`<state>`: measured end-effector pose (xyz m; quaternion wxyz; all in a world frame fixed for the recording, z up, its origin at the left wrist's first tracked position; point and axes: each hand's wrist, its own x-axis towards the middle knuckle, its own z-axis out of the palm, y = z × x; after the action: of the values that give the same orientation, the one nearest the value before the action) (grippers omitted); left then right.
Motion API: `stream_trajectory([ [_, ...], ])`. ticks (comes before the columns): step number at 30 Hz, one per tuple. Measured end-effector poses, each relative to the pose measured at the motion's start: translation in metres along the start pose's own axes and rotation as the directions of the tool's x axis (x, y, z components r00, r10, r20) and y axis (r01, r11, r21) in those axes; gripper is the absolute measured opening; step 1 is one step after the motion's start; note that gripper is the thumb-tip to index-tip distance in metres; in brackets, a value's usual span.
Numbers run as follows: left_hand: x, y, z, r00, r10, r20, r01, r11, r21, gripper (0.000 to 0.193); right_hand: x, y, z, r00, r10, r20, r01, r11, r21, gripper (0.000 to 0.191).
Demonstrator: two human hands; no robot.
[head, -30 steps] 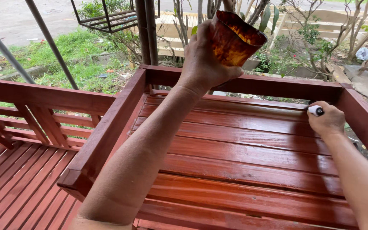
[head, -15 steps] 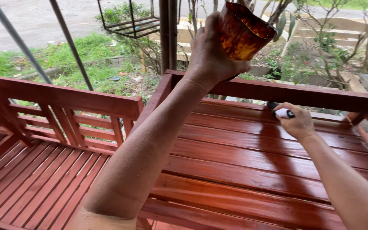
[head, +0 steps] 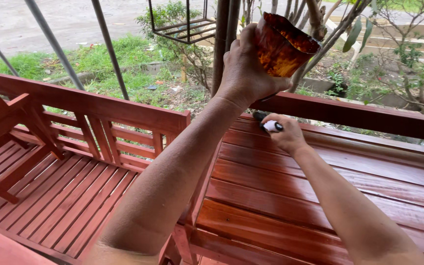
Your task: The person applies wood stain to a red wooden bench and table set using a brush, dipping the brush into a stain container held in the other hand. They brush the seat slats, rails, and frame surfaces of the furniture, working across different sections of the pieces.
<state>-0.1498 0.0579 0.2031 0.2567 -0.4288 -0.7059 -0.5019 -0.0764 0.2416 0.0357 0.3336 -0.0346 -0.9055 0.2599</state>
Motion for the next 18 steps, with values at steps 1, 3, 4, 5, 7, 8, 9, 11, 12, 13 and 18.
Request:
stream_trajectory([
  [1, 0.0, -0.002, -0.003, 1.0, -0.009, 0.0, 0.009, 1.0, 0.008, 0.121, 0.004, -0.005, 0.008, 1.0, -0.007, -0.004, 0.007, 1.0, 0.013, 0.027],
  [3, 0.0, -0.006, -0.007, 1.0, -0.018, -0.004, 0.018, 1.0, 0.017, 0.123, 0.01, -0.015, 0.023, 1.0, -0.022, -0.011, 0.022, 0.999, 0.037, 0.028],
  [4, -0.001, -0.008, -0.009, 1.0, -0.017, -0.007, 0.017, 1.0, 0.018, 0.124, 0.012, -0.02, 0.028, 0.999, -0.009, 0.038, 0.006, 0.998, 0.07, 0.032],
  [5, -0.001, -0.01, -0.011, 1.0, -0.016, -0.011, 0.016, 1.0, 0.018, 0.125, 0.015, -0.024, 0.033, 0.996, 0.001, 0.088, -0.01, 0.995, 0.102, 0.036],
  [7, -0.003, -0.011, -0.015, 0.999, -0.03, -0.019, 0.031, 0.999, 0.023, 0.124, 0.017, -0.027, 0.036, 0.988, -0.062, 0.143, 0.042, 0.99, 0.136, 0.04],
  [8, -0.003, -0.012, -0.016, 0.999, -0.036, -0.023, 0.036, 0.999, 0.025, 0.124, 0.017, -0.027, 0.035, 0.98, -0.134, 0.145, 0.114, 0.984, 0.139, 0.04],
  [9, -0.004, -0.013, -0.019, 0.999, -0.05, -0.018, 0.051, 0.998, 0.027, 0.125, 0.017, -0.028, 0.034, 0.968, -0.204, 0.149, 0.183, 0.973, 0.143, 0.041],
  [11, -0.006, -0.015, -0.023, 0.997, -0.079, -0.011, 0.08, 0.996, 0.029, 0.128, 0.014, -0.029, 0.031, 0.956, -0.233, 0.176, 0.224, 0.972, 0.069, 0.034],
  [12, -0.006, -0.016, -0.025, 0.995, -0.097, -0.014, 0.097, 0.995, 0.022, 0.127, 0.012, -0.03, 0.03, 0.949, -0.249, 0.191, 0.247, 0.968, 0.034, 0.03],
  [13, -0.008, -0.015, -0.025, 0.993, -0.116, -0.014, 0.116, 0.993, 0.014, 0.126, 0.01, -0.031, 0.032, 0.945, -0.25, 0.21, 0.253, 0.967, 0.009, 0.029],
  [18, -0.011, -0.009, -0.024, 0.992, -0.13, -0.002, 0.129, 0.991, 0.035, 0.131, 0.004, -0.036, 0.031, 0.937, -0.344, 0.061, 0.345, 0.938, -0.018, 0.034],
])
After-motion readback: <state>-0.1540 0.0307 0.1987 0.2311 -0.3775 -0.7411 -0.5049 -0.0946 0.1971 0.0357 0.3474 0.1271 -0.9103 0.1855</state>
